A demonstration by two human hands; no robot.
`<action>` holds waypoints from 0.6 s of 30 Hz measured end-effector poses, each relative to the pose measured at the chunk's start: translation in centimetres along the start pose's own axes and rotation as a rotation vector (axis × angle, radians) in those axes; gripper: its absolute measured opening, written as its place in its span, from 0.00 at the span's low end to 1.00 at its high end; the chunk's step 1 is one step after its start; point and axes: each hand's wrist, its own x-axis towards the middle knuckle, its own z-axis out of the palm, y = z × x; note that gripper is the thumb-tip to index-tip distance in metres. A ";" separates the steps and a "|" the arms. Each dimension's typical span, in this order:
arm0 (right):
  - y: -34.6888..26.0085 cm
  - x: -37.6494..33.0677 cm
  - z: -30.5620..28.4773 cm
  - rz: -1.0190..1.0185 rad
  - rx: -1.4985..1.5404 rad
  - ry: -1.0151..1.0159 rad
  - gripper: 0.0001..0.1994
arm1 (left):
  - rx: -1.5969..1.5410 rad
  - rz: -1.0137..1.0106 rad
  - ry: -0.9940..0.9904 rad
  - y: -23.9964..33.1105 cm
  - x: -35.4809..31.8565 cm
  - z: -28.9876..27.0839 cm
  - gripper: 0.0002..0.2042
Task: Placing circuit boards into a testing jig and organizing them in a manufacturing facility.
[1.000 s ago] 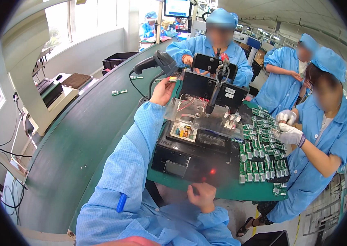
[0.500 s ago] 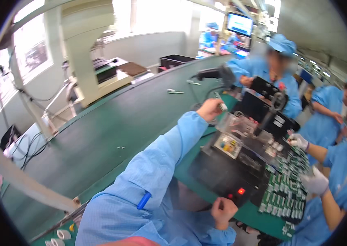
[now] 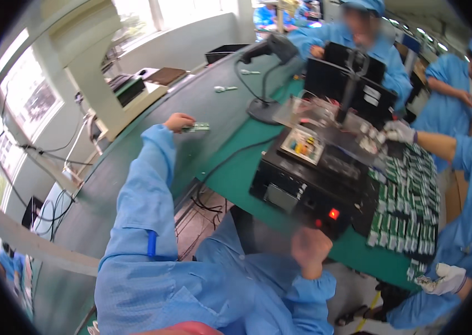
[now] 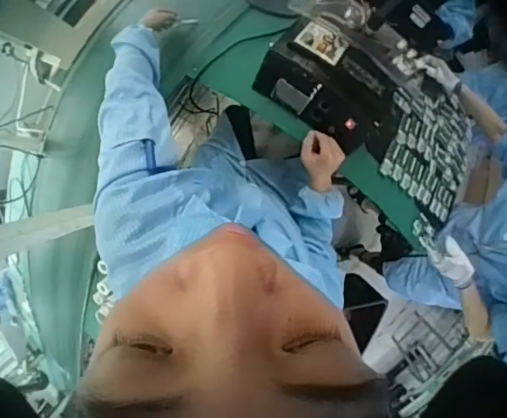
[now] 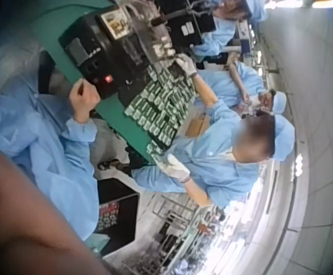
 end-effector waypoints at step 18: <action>-0.7 1.1 -2.5 0.076 0.149 0.075 0.02 | 0.211 0.642 0.615 2.3 -1.7 11.8 0.05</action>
